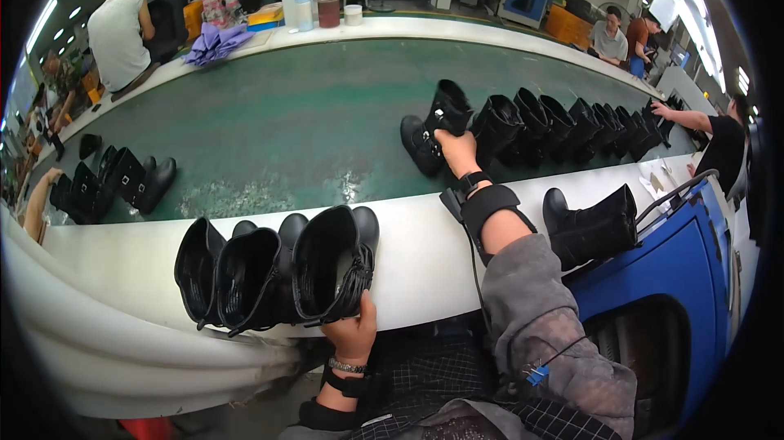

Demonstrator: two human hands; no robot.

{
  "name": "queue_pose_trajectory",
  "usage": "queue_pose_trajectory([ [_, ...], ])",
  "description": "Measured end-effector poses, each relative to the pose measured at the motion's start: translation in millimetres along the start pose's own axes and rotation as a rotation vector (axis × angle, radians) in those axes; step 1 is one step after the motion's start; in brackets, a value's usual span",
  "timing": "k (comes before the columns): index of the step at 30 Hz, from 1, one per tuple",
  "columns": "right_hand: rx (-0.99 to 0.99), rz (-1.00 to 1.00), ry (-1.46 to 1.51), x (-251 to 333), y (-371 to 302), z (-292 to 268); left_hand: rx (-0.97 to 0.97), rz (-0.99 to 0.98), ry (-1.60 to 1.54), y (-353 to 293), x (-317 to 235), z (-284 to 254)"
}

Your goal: The worker is performing quality control on boots at a manufacturing station, checking for defects and using a small tool to clean the sole edge.

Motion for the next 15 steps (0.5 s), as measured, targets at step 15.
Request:
queue_pose_trajectory([
  [15, 0.468, 0.223, 0.987, 73.5, -196.3, -72.2, -0.092, 0.037, 0.058, -12.1, 27.7, -1.9],
])
Point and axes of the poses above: each hand's wrist, its own y-axis towards the middle knuckle, its own z-axis out of the palm, x = y × z, the point moved 5 cm from there along y, towards the middle knuckle, and after that the axes turned 15 degrees about x, right-handed, at the moved point
